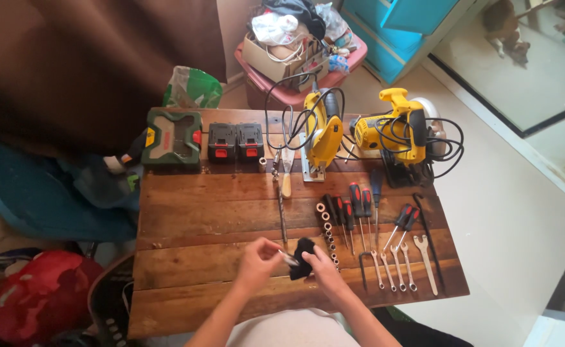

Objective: The person is cleaning and organizing various tools and sockets on a wooden workbench.

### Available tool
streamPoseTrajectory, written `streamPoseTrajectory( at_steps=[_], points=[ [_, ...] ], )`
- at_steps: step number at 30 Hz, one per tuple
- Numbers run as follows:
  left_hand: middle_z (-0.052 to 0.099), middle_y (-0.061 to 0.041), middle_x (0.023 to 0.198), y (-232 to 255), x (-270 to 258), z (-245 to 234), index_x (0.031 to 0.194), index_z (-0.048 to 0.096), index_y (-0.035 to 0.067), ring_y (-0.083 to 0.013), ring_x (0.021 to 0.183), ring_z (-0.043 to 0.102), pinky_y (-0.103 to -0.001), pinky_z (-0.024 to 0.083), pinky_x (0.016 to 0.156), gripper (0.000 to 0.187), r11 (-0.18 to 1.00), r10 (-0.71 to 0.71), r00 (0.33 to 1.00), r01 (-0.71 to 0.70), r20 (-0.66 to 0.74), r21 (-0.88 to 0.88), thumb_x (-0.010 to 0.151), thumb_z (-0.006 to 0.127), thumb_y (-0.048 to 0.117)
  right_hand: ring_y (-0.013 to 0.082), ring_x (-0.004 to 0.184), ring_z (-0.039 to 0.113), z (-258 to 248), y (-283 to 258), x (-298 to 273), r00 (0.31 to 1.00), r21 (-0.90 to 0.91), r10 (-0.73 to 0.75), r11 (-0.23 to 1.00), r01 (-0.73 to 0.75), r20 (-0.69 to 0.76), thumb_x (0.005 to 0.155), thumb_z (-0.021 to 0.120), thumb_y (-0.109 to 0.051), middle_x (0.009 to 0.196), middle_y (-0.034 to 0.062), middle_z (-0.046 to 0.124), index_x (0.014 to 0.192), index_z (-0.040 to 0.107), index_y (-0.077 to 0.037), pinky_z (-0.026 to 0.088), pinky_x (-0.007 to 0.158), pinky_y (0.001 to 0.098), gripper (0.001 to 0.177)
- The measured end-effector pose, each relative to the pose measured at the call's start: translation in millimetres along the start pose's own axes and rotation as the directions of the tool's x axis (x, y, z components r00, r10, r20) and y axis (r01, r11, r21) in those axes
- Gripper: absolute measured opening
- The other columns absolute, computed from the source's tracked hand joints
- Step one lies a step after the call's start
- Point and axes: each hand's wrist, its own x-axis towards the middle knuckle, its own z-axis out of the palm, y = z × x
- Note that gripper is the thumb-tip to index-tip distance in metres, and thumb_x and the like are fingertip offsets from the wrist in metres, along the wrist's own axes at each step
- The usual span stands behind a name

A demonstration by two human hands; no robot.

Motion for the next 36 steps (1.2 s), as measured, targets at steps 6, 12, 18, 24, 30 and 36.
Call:
streamPoseTrajectory(
  at_steps=[6, 12, 18, 24, 30, 36],
  points=[
    [0.076, -0.006, 0.085, 9.0, -12.8, 23.6, 0.098, 0.070, 0.000, -0.0094, 0.074, 0.074, -0.025, 0.061, 0.067, 0.017, 0.985, -0.068, 0.981, 0.095, 0.183, -0.147, 0.087, 0.078, 0.009, 0.0076, 0.096, 0.064, -9.0, 1.3, -15.6, 0.978, 0.161, -0.111, 0.983, 0.082, 0.175, 0.100, 0.055, -0.032, 0.107, -0.0003, 0.065, 0.130, 0.057, -0.011, 0.053, 0.082, 0.0246, 0.036],
    [0.076, -0.006, 0.085, 52.5, -12.1, 36.0, 0.101, 0.074, 0.001, -0.0086, 0.069, 0.069, -0.026, 0.057, 0.060, 0.018, 0.989, -0.071, 0.971, 0.099, 0.228, -0.110, 0.090, 0.076, 0.014, 0.0139, 0.090, 0.065, -22.5, 4.0, -28.0, 0.968, 0.172, -0.171, 0.975, 0.139, 0.183, 0.102, 0.057, -0.037, 0.103, 0.0082, 0.066, 0.127, 0.057, -0.004, 0.053, 0.075, 0.0278, 0.041],
    [0.077, -0.007, 0.082, 43.8, -8.2, 59.5, 0.101, 0.075, 0.001, -0.0111, 0.070, 0.070, -0.026, 0.059, 0.061, 0.019, 0.989, -0.096, 0.979, 0.114, 0.181, -0.093, 0.090, 0.076, 0.016, 0.0090, 0.090, 0.062, -26.1, 5.6, -38.0, 0.954, 0.049, -0.295, 0.955, 0.293, 0.044, 0.086, 0.078, -0.028, 0.100, 0.0021, 0.065, 0.120, 0.059, -0.009, 0.054, 0.076, 0.0271, 0.044],
    [0.079, -0.006, 0.087, 33.1, -10.5, 74.4, 0.102, 0.074, 0.004, -0.0138, 0.079, 0.075, -0.027, 0.061, 0.071, 0.023, 1.000, -0.001, 0.994, 0.001, 0.107, -0.004, 0.085, 0.081, 0.017, 0.0114, 0.082, 0.060, -17.4, 30.5, -28.5, 0.925, -0.037, -0.325, 0.945, 0.324, -0.196, 0.087, 0.081, -0.030, 0.093, 0.0055, 0.065, 0.112, 0.062, -0.003, 0.053, 0.069, 0.0299, 0.041],
    [0.077, -0.006, 0.090, -16.9, 13.1, 67.9, 0.106, 0.073, 0.001, -0.0130, 0.078, 0.072, -0.032, 0.061, 0.070, 0.026, 0.962, -0.199, 0.963, 0.227, 0.181, -0.152, 0.086, 0.079, 0.017, 0.0098, 0.087, 0.065, -18.7, 10.4, -37.5, 0.924, -0.129, -0.364, 0.928, 0.349, -0.117, 0.084, 0.079, -0.027, 0.097, 0.0038, 0.068, 0.117, 0.059, -0.008, 0.055, 0.075, 0.0271, 0.043],
    [0.074, -0.003, 0.102, -36.0, 16.8, 49.2, 0.116, 0.074, 0.006, -0.0110, 0.089, 0.067, -0.027, 0.052, 0.074, 0.027, 0.798, -0.344, 0.923, 0.385, 0.173, -0.463, 0.093, 0.073, 0.020, 0.0111, 0.089, 0.065, -22.7, 22.0, -15.2, 0.918, 0.049, -0.394, 0.919, 0.392, 0.037, 0.093, 0.069, -0.021, 0.102, 0.0073, 0.068, 0.122, 0.060, -0.005, 0.055, 0.076, 0.0278, 0.034]
  ],
)
